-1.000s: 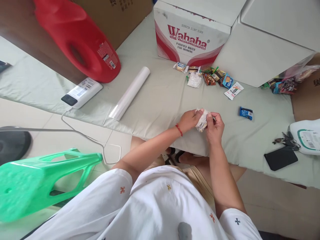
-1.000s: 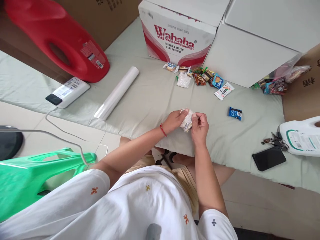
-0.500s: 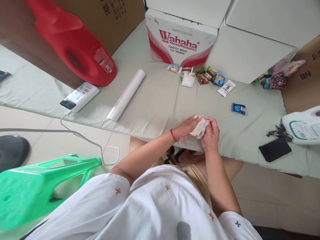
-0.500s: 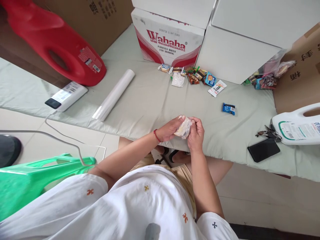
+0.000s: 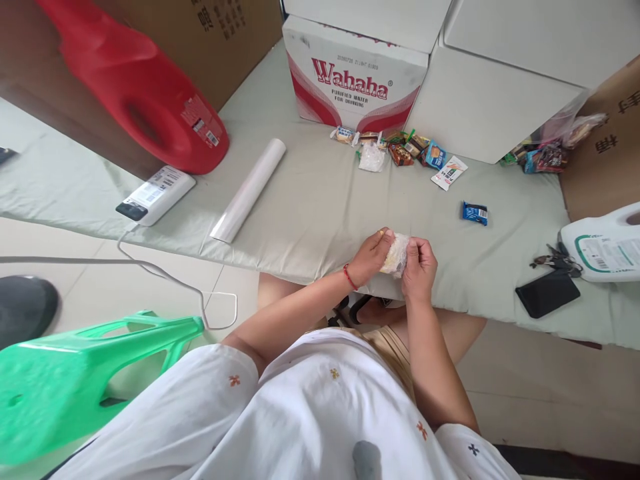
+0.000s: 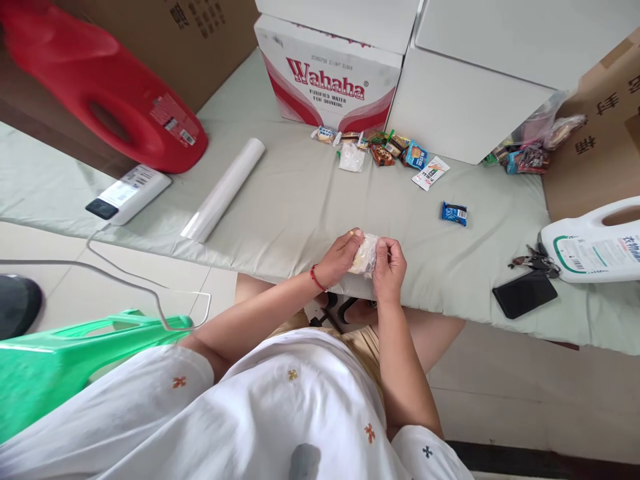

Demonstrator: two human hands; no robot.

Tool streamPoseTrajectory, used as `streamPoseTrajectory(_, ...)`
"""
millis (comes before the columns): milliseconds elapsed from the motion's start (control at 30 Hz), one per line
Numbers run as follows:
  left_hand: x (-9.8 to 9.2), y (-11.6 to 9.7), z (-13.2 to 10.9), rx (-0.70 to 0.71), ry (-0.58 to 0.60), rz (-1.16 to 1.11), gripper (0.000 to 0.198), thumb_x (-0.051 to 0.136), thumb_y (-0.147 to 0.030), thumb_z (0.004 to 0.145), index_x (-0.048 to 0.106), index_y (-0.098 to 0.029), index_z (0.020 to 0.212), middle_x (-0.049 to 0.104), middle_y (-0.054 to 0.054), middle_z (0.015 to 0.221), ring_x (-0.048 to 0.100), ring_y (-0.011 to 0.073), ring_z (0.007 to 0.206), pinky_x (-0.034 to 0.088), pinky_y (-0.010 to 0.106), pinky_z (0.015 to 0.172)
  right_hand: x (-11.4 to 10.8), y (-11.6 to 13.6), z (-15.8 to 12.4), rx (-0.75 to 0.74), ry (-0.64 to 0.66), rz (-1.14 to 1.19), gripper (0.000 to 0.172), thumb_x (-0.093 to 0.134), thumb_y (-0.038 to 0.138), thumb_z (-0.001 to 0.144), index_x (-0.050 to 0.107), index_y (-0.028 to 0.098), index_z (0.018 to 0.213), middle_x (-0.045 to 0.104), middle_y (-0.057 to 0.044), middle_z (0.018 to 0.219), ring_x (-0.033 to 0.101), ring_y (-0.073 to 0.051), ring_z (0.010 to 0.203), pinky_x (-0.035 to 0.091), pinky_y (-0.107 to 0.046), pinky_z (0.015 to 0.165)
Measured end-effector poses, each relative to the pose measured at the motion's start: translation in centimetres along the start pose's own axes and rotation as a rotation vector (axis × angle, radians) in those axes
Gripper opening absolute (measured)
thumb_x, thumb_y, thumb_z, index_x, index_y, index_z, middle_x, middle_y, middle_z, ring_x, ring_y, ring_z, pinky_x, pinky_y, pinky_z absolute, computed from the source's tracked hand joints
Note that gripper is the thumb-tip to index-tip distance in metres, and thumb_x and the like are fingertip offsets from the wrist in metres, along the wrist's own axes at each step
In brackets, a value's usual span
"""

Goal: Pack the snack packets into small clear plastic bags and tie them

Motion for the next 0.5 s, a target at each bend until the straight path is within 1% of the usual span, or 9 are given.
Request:
streamPoseTrajectory(67, -0.4, -0.4, -0.1, 0.044, -0.010, 0.115, 0.062, 0.037, -0.083, 0.099, 0.039, -0.024, 0.081, 0.042, -0.003, 0.073, 0.041, 0.0141, 0.068, 0.039, 0.030, 0.067, 0.0, -0.4, 0.2, 0.021, 0.009, 0.034, 0.047, 0.067, 0.069, 0.091, 0.064, 0.022, 0.094, 0.065, 0.001, 0.084, 0.057, -0.013, 0.072, 0.049, -0.025, 0.067)
streamPoseTrajectory(133, -0.9, -1.1, -0.2, 0.119, -0.023, 0.284, 0.059, 0.029, -0.078, 0.103, 0.044, -0.024, 0.084, 0.050, 0.000, 0.074, 0.048, 0.0167, 0.071, 0.043, 0.032, 0.071, -0.4, -1.2, 0.2, 0.122, 0.003, 0.064, 0.054, 0.069, 0.075, 0.087, 0.065, 0.022, 0.099, 0.064, 0.002, 0.079, 0.052, -0.011, 0.061, 0.043, -0.023, 0.053)
streamPoseTrajectory(200, -1.0, -2.2, -0.5, 0.231, -0.021, 0.462, 0.057, 0.026, -0.070, 0.106, 0.054, -0.023, 0.092, 0.065, 0.008, 0.089, 0.059, 0.0217, 0.085, 0.048, 0.037, 0.084, -0.8, -2.6, -0.3, 0.328, 0.041, 0.125, 0.065, 0.062, 0.085, 0.084, 0.065, 0.022, 0.098, 0.064, 0.001, 0.071, 0.048, -0.010, 0.050, 0.033, -0.022, 0.041)
streamPoseTrajectory(233, -0.7, -2.6, -0.7, 0.287, 0.018, 0.535, 0.055, 0.029, -0.067, 0.106, 0.059, -0.022, 0.097, 0.070, 0.013, 0.102, 0.063, 0.0248, 0.097, 0.048, 0.040, 0.092, -0.7, -3.3, -0.9, 0.445, 0.094, 0.172, 0.071, 0.057, 0.090, 0.083, 0.065, 0.021, 0.097, 0.064, 0.000, 0.068, 0.049, -0.011, 0.048, 0.032, -0.022, 0.038)
streamPoseTrajectory(267, -0.1, -2.9, -0.9, 0.330, 0.089, 0.588, 0.051, 0.035, -0.063, 0.106, 0.064, -0.022, 0.101, 0.072, 0.017, 0.115, 0.064, 0.0278, 0.109, 0.047, 0.043, 0.101, -0.4, -3.7, -1.6, 0.546, 0.161, 0.229, 0.076, 0.052, 0.094, 0.083, 0.067, 0.021, 0.096, 0.066, -0.002, 0.068, 0.054, -0.013, 0.049, 0.036, -0.023, 0.037)
streamPoseTrajectory(333, 1.6, -2.8, -1.5, 0.371, 0.294, 0.619, 0.039, 0.053, -0.057, 0.100, 0.072, -0.023, 0.105, 0.071, 0.019, 0.132, 0.061, 0.0322, 0.128, 0.041, 0.048, 0.115, -0.1, -3.6, -2.8, 0.658, 0.272, 0.343, 0.074, 0.054, 0.091, 0.084, 0.070, 0.020, 0.099, 0.072, -0.006, 0.077, 0.066, -0.018, 0.060, 0.051, -0.028, 0.044)
streamPoseTrajectory(400, 3.0, -2.7, -2.4, 0.388, 0.479, 0.570, 0.028, 0.067, -0.050, 0.093, 0.076, -0.027, 0.107, 0.071, 0.016, 0.137, 0.058, 0.0335, 0.139, 0.031, 0.051, 0.126, -0.6, -3.1, -3.1, 0.635, 0.259, 0.419, 0.057, 0.070, 0.076, 0.085, 0.073, 0.022, 0.106, 0.078, -0.006, 0.093, 0.074, -0.021, 0.076, 0.061, -0.032, 0.057)
streamPoseTrajectory(467, 3.5, -3.2, -3.2, 0.407, 0.555, 0.469, 0.029, 0.075, -0.048, 0.088, 0.078, -0.030, 0.111, 0.072, 0.013, 0.138, 0.054, 0.0337, 0.146, 0.021, 0.054, 0.132, -1.7, -2.8, -2.7, 0.562, 0.181, 0.451, 0.044, 0.084, 0.057, 0.081, 0.074, 0.025, 0.109, 0.079, -0.004, 0.107, 0.076, -0.020, 0.090, 0.064, -0.031, 0.067)
streamPoseTrajectory(500, 3.3, -3.5, -3.4, 0.410, 0.545, 0.399, 0.034, 0.076, -0.050, 0.086, 0.077, -0.031, 0.114, 0.072, 0.012, 0.138, 0.052, 0.0340, 0.149, 0.020, 0.055, 0.133, -2.2, -2.8, -2.5, 0.529, 0.133, 0.461, 0.042, 0.089, 0.050, 0.077, 0.075, 0.026, 0.108, 0.079, -0.004, 0.109, 0.075, -0.019, 0.094, 0.064, -0.031, 0.071)
Point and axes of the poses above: each hand's wrist, its own z-axis towards the middle knuckle, its own x-axis out of the palm, y = z × x, the point moved 9 cm from there along z, towards the middle knuckle
